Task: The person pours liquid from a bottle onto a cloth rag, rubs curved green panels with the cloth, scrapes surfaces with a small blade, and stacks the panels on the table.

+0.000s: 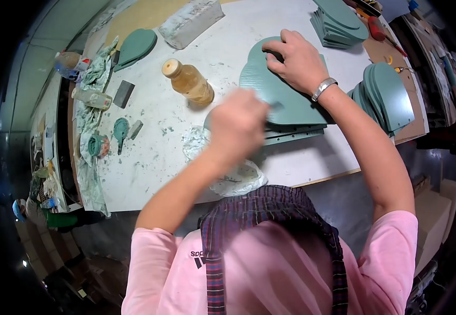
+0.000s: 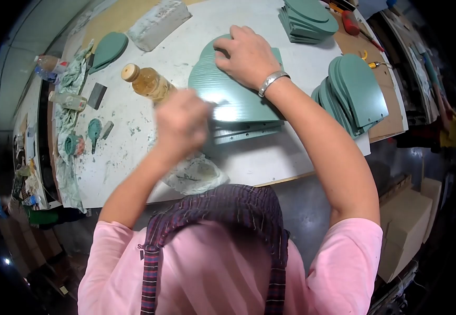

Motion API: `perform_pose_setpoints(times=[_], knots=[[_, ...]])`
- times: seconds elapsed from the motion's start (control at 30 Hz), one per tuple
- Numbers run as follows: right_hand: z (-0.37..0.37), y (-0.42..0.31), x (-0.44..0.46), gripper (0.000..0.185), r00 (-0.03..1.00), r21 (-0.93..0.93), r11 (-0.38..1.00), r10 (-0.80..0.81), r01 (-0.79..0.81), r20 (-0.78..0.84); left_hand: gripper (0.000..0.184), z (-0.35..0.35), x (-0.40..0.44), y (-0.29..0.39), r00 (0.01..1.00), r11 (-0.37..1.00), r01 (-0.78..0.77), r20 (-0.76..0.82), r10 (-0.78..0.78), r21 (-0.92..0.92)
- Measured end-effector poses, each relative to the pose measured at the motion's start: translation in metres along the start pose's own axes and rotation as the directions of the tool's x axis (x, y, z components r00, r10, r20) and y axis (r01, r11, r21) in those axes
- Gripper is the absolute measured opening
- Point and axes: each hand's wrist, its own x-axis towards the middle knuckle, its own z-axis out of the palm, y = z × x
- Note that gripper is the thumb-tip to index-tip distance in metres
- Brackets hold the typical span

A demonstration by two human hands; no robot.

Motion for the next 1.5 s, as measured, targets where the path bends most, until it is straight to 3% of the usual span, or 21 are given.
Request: perform_pose_setpoints(times=[0.1, 0.2, 0.3, 0.37, 0.47, 0.5, 0.63, 0.77, 0.8, 0.87, 1.0, 1.07, 1.1, 1.2, 1.27, 1.37, 1.43, 1.5], knots=[[0.0, 0.0, 0.0, 0.02, 1.0, -0.003, 1.0, 0.015, -0.015, 0.011, 0.018, 0.008, -0.009, 0.043, 0.976, 0.974, -0.033, 0.203, 0.08, -0.222], [0.002, 0.001, -0.001, 0.02, 1.0, -0.009, 1.0, -0.002, 0.002, -0.021, 0.019, 0.002, -0.002, 0.003, 0.998, 0.985, 0.058, -0.005, -0.059, -0.162], [0.001, 0.001, 0.0, 0.02, 1.0, -0.029, 1.0, -0.008, 0.008, 0.003, 0.015, -0.006, 0.006, -0.028, 0.971, 0.973, 0.231, -0.068, -0.231, -0.013], [0.002, 0.0, 0.0, 0.019, 1.0, -0.014, 1.0, -0.003, 0.003, -0.002, 0.012, 0.011, -0.004, 0.009, 1.0, 0.997, 0.023, -0.011, -0.023, 0.067], [0.002, 0.002, -0.002, 0.02, 1.0, -0.007, 1.0, -0.012, 0.012, -0.01, 0.018, 0.022, -0.022, 0.064, 0.954, 0.944, -0.131, 0.222, 0.203, -0.303], [0.002, 0.002, -0.001, 0.02, 1.0, -0.006, 1.0, -0.022, 0.022, -0.019, 0.018, 0.02, -0.031, 0.066, 0.942, 0.939, -0.12, 0.263, 0.211, -0.324], [-0.004, -0.004, -0.001, 0.019, 1.0, -0.016, 1.0, 0.019, -0.019, 0.0, 0.02, -0.016, -0.065, 0.01, 0.988, 0.963, 0.136, 0.101, -0.116, -0.233], [-0.003, -0.004, 0.0, 0.019, 1.0, -0.008, 1.0, 0.025, -0.025, -0.008, 0.018, -0.053, -0.134, -0.063, 0.831, 0.841, 0.528, 0.128, -0.541, 0.121], [-0.002, -0.003, 0.0, 0.019, 1.0, -0.013, 1.0, 0.015, -0.015, -0.007, 0.018, -0.056, -0.151, -0.075, 0.83, 0.838, 0.531, 0.123, -0.544, 0.124], [-0.001, -0.003, 0.0, 0.019, 1.0, -0.016, 1.0, 0.008, -0.008, -0.006, 0.014, -0.059, -0.177, -0.088, 0.795, 0.771, 0.555, 0.074, -0.603, 0.313], [0.0, -0.001, -0.001, 0.019, 1.0, 0.001, 1.0, -0.004, 0.004, -0.005, 0.014, -0.059, -0.176, -0.075, 0.844, 0.778, 0.529, -0.109, -0.526, 0.34], [0.001, -0.002, -0.001, 0.019, 1.0, 0.015, 1.0, 0.006, -0.006, 0.0, 0.014, -0.052, -0.179, -0.069, 0.8, 0.794, 0.599, -0.083, -0.594, 0.102], [0.0, -0.001, -0.001, 0.02, 1.0, 0.002, 1.0, 0.009, -0.009, 0.025, 0.014, -0.052, -0.178, -0.067, 0.77, 0.767, 0.638, -0.058, -0.635, 0.066], [0.005, 0.002, -0.001, 0.016, 0.998, 0.007, 0.998, -0.057, 0.057, -0.013, 0.014, -0.07, -0.184, -0.101, 0.673, 0.659, 0.739, -0.112, -0.731, 0.137], [0.001, -0.005, 0.0, 0.016, 0.999, 0.033, 0.999, -0.042, 0.042, -0.003, 0.015, -0.084, -0.198, -0.148, 0.599, 0.571, 0.798, -0.363, -0.714, 0.194], [0.0, -0.006, 0.002, 0.016, 0.999, 0.012, 0.999, -0.034, 0.034, 0.016, 0.022, -0.112, -0.218, -0.204, 0.576, 0.491, 0.816, -0.364, -0.732, 0.304], [0.001, -0.011, 0.004, 0.016, 0.999, 0.023, 1.0, -0.006, 0.005, 0.041, 0.024, -0.115, -0.234, -0.234, 0.624, 0.519, 0.762, -0.222, -0.749, 0.387], [0.001, -0.008, 0.002, 0.015, 0.999, 0.038, 0.999, -0.034, 0.033, 0.002, 0.019, -0.111, -0.244, -0.251, 0.679, 0.559, 0.712, -0.214, -0.702, 0.425]])
